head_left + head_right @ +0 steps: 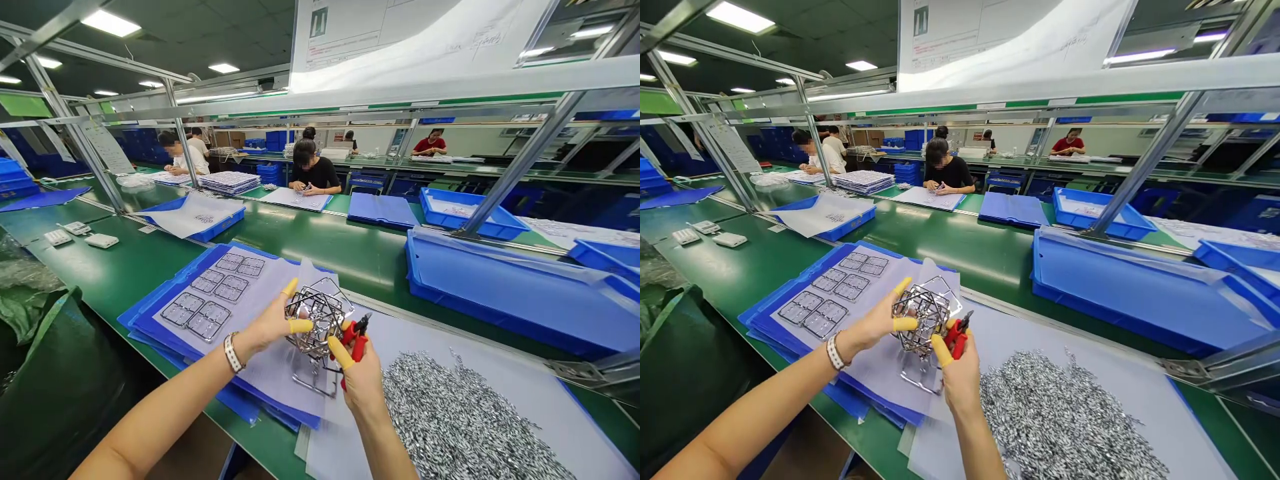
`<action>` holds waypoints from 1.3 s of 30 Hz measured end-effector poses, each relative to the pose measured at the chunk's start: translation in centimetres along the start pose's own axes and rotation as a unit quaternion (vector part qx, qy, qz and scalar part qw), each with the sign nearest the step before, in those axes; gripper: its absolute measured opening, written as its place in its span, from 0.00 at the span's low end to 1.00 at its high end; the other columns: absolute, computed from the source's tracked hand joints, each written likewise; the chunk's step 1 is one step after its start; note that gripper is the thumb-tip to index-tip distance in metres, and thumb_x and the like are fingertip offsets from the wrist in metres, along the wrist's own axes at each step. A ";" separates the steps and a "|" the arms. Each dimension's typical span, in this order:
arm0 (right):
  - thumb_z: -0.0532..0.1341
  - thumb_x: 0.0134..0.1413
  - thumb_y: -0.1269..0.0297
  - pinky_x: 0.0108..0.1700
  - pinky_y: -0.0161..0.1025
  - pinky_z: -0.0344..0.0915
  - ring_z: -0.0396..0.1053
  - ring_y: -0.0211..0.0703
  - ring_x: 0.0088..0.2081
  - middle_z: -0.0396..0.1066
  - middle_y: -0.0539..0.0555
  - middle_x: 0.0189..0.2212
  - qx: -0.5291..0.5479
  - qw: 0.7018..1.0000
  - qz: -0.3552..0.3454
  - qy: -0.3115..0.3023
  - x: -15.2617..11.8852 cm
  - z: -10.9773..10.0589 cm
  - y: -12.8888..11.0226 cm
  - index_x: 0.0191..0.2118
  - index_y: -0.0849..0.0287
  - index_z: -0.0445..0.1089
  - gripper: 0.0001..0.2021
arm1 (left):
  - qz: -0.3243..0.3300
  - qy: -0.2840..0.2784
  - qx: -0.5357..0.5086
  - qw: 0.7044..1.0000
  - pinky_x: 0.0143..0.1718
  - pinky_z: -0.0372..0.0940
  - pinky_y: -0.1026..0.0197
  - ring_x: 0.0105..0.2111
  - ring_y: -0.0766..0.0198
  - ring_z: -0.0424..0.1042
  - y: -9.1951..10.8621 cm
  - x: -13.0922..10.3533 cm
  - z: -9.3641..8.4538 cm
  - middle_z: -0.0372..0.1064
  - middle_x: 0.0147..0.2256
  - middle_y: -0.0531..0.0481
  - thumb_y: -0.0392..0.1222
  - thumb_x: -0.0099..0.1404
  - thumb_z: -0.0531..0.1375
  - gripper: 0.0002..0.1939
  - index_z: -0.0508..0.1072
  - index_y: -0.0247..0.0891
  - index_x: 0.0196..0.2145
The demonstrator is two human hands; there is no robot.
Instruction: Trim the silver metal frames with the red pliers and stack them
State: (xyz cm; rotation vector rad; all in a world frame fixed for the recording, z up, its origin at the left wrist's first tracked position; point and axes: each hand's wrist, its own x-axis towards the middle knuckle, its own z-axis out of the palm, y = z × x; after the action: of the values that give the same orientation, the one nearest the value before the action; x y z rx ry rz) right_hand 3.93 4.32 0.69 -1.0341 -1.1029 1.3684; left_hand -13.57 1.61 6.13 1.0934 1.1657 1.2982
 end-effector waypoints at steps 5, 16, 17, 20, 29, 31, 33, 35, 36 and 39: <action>0.68 0.38 0.50 0.42 0.41 0.66 0.69 0.43 0.36 0.72 0.51 0.34 -0.062 0.996 -0.019 -0.053 0.1 0.1 0.0 0.41 0.57 0.66 0.24 | -0.107 -0.010 -0.115 0.988 0.37 0.64 0.59 0.35 0.61 0.70 -0.6 -0.1 -0.2 0.71 0.40 0.44 0.37 0.45 0.70 0.34 0.67 0.35 0.51; 0.62 0.38 0.45 0.39 0.45 0.62 0.70 0.50 0.35 0.75 0.52 0.32 -0.366 0.930 0.030 0.006 -0.6 -6.6 1.5 0.39 0.55 0.68 0.23 | -0.128 0.065 -0.121 0.982 0.23 0.55 0.67 0.21 0.73 0.61 -3.5 0.4 -2.4 0.68 0.26 0.54 0.34 0.43 0.70 0.20 0.72 0.35 0.37; 0.62 0.38 0.45 0.39 0.44 0.61 0.70 0.50 0.34 0.74 0.52 0.31 -0.367 0.930 0.037 -0.009 -0.9 -6.7 1.9 0.39 0.55 0.68 0.23 | -0.131 0.066 -0.123 0.981 0.24 0.55 0.67 0.21 0.73 0.61 -3.8 0.4 -2.6 0.69 0.26 0.54 0.34 0.44 0.70 0.20 0.72 0.35 0.37; 0.62 0.38 0.49 0.40 0.43 0.61 0.70 0.48 0.35 0.74 0.51 0.32 -0.327 0.943 0.048 -0.025 -1.4 -5.9 3.0 0.37 0.56 0.67 0.21 | -0.135 0.063 -0.130 0.980 0.27 0.59 0.66 0.23 0.71 0.65 -4.6 0.4 -3.0 0.70 0.29 0.51 0.35 0.44 0.70 0.20 0.72 0.34 0.36; 0.62 0.39 0.51 0.35 0.41 0.66 0.70 0.45 0.31 0.72 0.50 0.29 -0.210 0.977 0.036 -0.023 -1.4 -4.4 3.1 0.38 0.57 0.66 0.20 | -0.099 0.048 -0.175 0.978 0.36 0.67 0.61 0.31 0.64 0.71 -3.2 -0.2 -3.1 0.74 0.35 0.47 0.34 0.47 0.69 0.20 0.73 0.35 0.40; 0.61 0.41 0.49 0.37 0.41 0.66 0.70 0.45 0.33 0.72 0.52 0.32 -0.190 0.981 0.025 -0.008 -1.3 -4.5 2.0 0.40 0.57 0.65 0.22 | -0.078 0.043 -0.201 0.976 0.40 0.67 0.59 0.34 0.62 0.72 -2.2 -0.7 -3.3 0.74 0.37 0.48 0.33 0.48 0.68 0.20 0.73 0.36 0.41; 0.62 0.42 0.48 0.37 0.41 0.66 0.70 0.45 0.34 0.72 0.53 0.33 -0.181 0.984 0.009 0.007 -1.0 -4.3 0.6 0.42 0.57 0.65 0.23 | -0.054 0.042 -0.241 0.968 0.43 0.68 0.55 0.37 0.60 0.73 -1.1 -1.3 -3.4 0.74 0.38 0.48 0.33 0.49 0.67 0.19 0.73 0.36 0.41; 0.62 0.42 0.47 0.38 0.41 0.66 0.70 0.45 0.34 0.72 0.53 0.33 -0.184 0.983 -0.015 0.013 -0.9 -3.4 -1.0 0.42 0.57 0.65 0.23 | -0.034 0.042 -0.280 0.958 0.45 0.67 0.51 0.39 0.57 0.73 -0.2 -1.9 -3.0 0.74 0.39 0.48 0.34 0.50 0.66 0.18 0.73 0.37 0.41; 0.63 0.43 0.47 0.38 0.41 0.67 0.70 0.45 0.34 0.72 0.53 0.33 -0.184 0.982 -0.029 0.010 -0.9 -2.8 -1.7 0.42 0.57 0.65 0.23 | -0.030 0.039 -0.293 0.955 0.46 0.67 0.50 0.40 0.56 0.73 0.1 -2.1 -2.6 0.74 0.39 0.48 0.34 0.50 0.66 0.18 0.73 0.37 0.41; 0.62 0.43 0.47 0.41 0.42 0.67 0.71 0.46 0.36 0.73 0.54 0.36 -0.173 0.982 -0.073 -0.022 -1.0 -0.4 -3.0 0.44 0.56 0.66 0.24 | -0.025 0.039 -0.315 0.948 0.45 0.66 0.52 0.38 0.57 0.73 0.2 -2.2 -0.9 0.74 0.37 0.47 0.35 0.48 0.67 0.18 0.73 0.36 0.40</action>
State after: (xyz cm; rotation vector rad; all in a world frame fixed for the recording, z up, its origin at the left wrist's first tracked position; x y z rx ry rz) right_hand 5.04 3.42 3.54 -1.1480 -1.4552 1.1102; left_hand -14.38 -0.63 6.26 0.5417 0.7365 1.5367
